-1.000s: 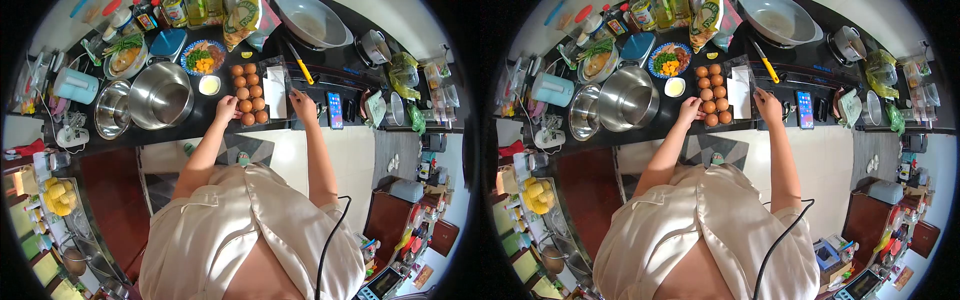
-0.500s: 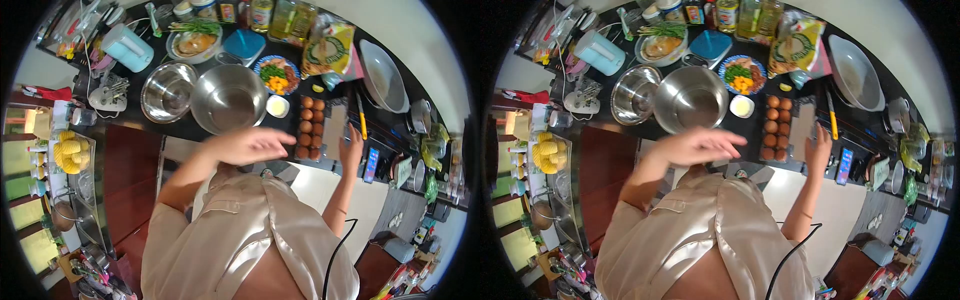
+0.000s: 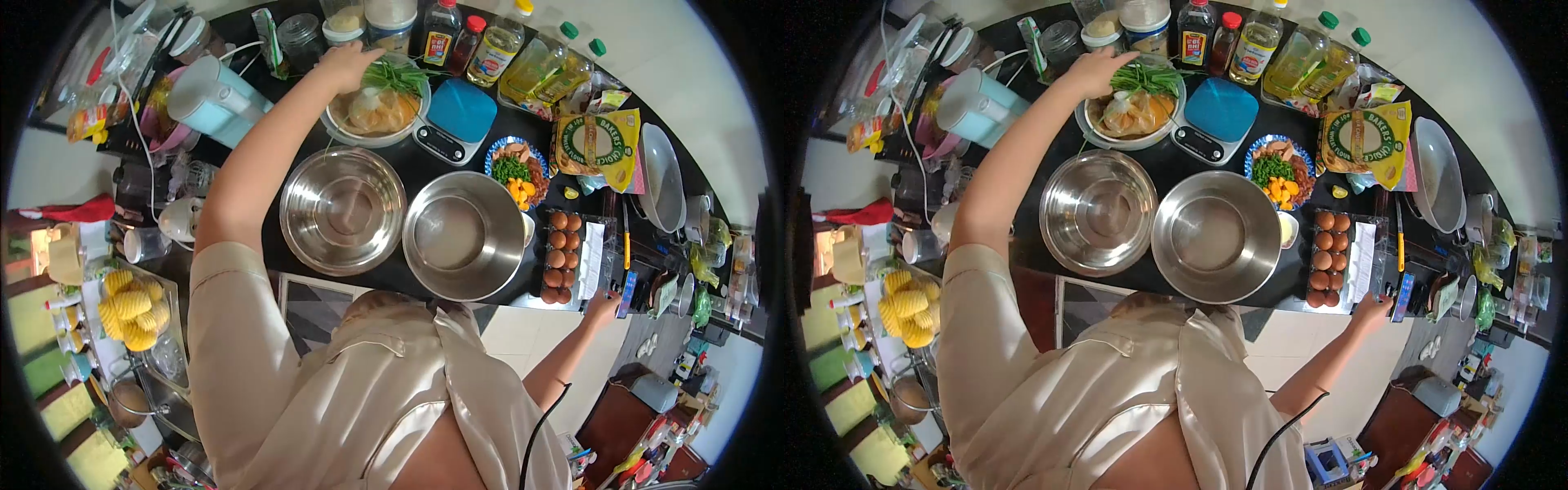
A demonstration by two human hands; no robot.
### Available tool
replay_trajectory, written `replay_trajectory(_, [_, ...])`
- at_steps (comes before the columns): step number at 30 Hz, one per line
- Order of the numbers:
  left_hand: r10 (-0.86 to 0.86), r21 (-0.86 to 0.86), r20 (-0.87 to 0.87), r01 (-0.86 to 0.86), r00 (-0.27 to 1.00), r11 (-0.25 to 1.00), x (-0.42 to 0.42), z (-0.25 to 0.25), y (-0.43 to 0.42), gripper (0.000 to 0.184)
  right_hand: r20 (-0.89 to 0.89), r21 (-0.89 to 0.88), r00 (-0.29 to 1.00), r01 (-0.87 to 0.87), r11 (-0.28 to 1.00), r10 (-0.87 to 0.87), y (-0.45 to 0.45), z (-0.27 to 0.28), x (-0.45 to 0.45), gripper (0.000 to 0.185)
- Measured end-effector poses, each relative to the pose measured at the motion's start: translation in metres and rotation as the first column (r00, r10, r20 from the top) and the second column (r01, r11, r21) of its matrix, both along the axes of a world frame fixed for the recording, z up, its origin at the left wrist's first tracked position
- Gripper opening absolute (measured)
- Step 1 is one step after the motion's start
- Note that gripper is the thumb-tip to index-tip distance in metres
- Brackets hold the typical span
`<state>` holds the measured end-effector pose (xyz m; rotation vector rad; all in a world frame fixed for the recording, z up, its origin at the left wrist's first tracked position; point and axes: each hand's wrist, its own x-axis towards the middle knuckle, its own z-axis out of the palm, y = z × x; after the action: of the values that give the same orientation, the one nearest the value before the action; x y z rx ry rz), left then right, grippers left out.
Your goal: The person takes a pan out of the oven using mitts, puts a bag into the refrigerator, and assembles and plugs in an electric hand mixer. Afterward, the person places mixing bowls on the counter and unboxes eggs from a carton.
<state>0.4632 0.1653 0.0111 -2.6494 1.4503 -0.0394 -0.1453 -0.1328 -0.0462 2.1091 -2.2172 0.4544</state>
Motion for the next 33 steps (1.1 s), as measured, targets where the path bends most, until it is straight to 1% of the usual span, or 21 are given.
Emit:
replay_trajectory(2, [-0.053, 0.029, 0.007, 0.053, 0.999, 0.998, 0.014, -0.012, -0.003, 0.066, -0.041, -0.006, 0.999, 0.015, 1.000, -0.015, 0.011, 0.005, 0.015, 0.036])
replay_trajectory(3, [-0.101, 0.066, 0.018, 0.100, 0.995, 0.993, 0.019, -0.016, -0.004, 0.064, -0.013, 0.088, 0.998, 0.063, 0.994, -0.062, 0.001, -0.005, 0.009, 0.039])
replay_trajectory(4, [-0.103, 0.067, 0.010, 0.102, 0.995, 0.993, 0.025, -0.019, -0.006, 0.064, -0.022, 0.089, 0.998, 0.066, 0.994, -0.064, -0.001, -0.007, 0.008, 0.039])
replay_trajectory(6, [-0.086, 0.070, -0.073, 0.091, 0.994, 0.993, 0.039, -0.017, -0.011, 0.055, 0.255, 0.152, 0.967, -0.046, 0.987, 0.005, 0.001, -0.013, 0.006, 0.040])
replay_trajectory(7, [-0.062, 0.014, -0.090, 0.063, 0.994, 0.998, 0.044, -0.012, -0.011, 0.046, 0.287, 0.162, 0.958, -0.071, 0.984, 0.022, -0.003, -0.019, 0.003, 0.038])
replay_trajectory(8, [-0.063, 0.015, -0.092, 0.065, 0.994, 0.998, 0.051, -0.009, -0.012, 0.046, 0.285, 0.164, 0.958, -0.069, 0.984, 0.020, -0.008, -0.023, -0.002, 0.038])
replay_trajectory(10, [0.001, -0.073, -0.265, -0.021, 0.964, 0.997, 0.062, 0.003, -0.017, 0.042, 0.271, 0.237, 0.962, -0.069, 0.969, 0.002, -0.012, -0.027, -0.006, 0.041])
replay_trajectory(12, [-0.002, -0.030, -0.243, -0.006, 0.970, 1.000, 0.073, 0.003, -0.020, 0.041, 0.324, 0.239, 0.946, -0.077, 0.968, -0.005, -0.012, -0.030, -0.009, 0.040])
replay_trajectory(13, [-0.015, -0.067, -0.246, -0.002, 0.969, 0.998, 0.080, -0.003, -0.021, 0.041, 0.376, 0.239, 0.926, -0.085, 0.967, -0.011, -0.012, -0.030, -0.009, 0.039])
replay_trajectory(15, [-0.028, -0.101, -0.258, 0.002, 0.966, 0.995, 0.080, -0.007, -0.022, 0.040, 0.365, 0.250, 0.931, -0.076, 0.965, -0.022, -0.009, -0.028, -0.009, 0.039])
replay_trajectory(18, [0.012, -0.034, -0.216, -0.020, 0.976, 0.999, 0.066, -0.008, -0.022, 0.047, 0.362, 0.254, 0.932, -0.077, 0.964, -0.021, -0.007, -0.020, -0.007, 0.038])
replay_trajectory(20, [-0.082, -0.057, -0.181, 0.073, 0.980, 0.996, 0.057, -0.020, -0.017, 0.056, 0.366, 0.254, 0.931, -0.084, 0.963, -0.015, -0.010, -0.020, -0.011, 0.037])
replay_trajectory(21, [-0.069, -0.013, -0.240, 0.068, 0.968, 0.998, 0.052, -0.016, -0.014, 0.066, 0.364, 0.248, 0.931, -0.092, 0.964, -0.004, -0.014, -0.021, -0.014, 0.036])
replay_trajectory(22, [-0.074, -0.008, -0.242, 0.075, 0.967, 0.997, 0.045, -0.006, -0.011, 0.066, 0.361, 0.243, 0.933, -0.099, 0.965, 0.004, -0.014, -0.021, -0.014, 0.035])
replay_trajectory(25, [-0.146, -0.156, -0.363, 0.094, 0.920, 0.983, 0.020, 0.026, -0.004, 0.068, 0.415, 0.263, 0.910, -0.103, 0.959, -0.016, -0.015, -0.021, -0.015, 0.033])
replay_trajectory(26, [-0.151, -0.152, -0.365, 0.101, 0.919, 0.983, 0.002, 0.032, -0.001, 0.068, 0.431, 0.262, 0.902, -0.122, 0.957, -0.003, -0.015, -0.022, -0.016, 0.033])
replay_trajectory(28, [-0.171, -0.100, -0.262, 0.149, 0.950, 0.984, -0.044, 0.050, 0.003, 0.070, 0.428, 0.262, 0.904, -0.104, 0.960, -0.019, -0.017, -0.025, -0.017, 0.032])
replay_trajectory(30, [-0.240, -0.104, -0.049, 0.234, 0.970, 0.967, -0.071, 0.023, 0.008, 0.072, 0.423, 0.273, 0.906, -0.096, 0.957, -0.030, -0.014, -0.022, -0.014, 0.033])
replay_trajectory(31, [-0.289, -0.146, 0.013, 0.288, 0.957, 0.947, -0.074, 0.011, 0.007, 0.068, 0.463, 0.250, 0.886, -0.111, 0.962, -0.017, -0.016, -0.028, -0.015, 0.034])
replay_trajectory(32, [-0.291, -0.139, 0.011, 0.290, 0.957, 0.947, -0.070, 0.003, 0.006, 0.068, 0.463, 0.256, 0.886, -0.109, 0.960, -0.023, -0.017, -0.031, -0.019, 0.034])
replay_trajectory(33, [-0.299, -0.175, 0.069, 0.307, 0.952, 0.936, -0.066, 0.002, 0.004, 0.061, 0.437, 0.263, 0.900, -0.109, 0.959, -0.018, -0.015, -0.028, -0.016, 0.035])
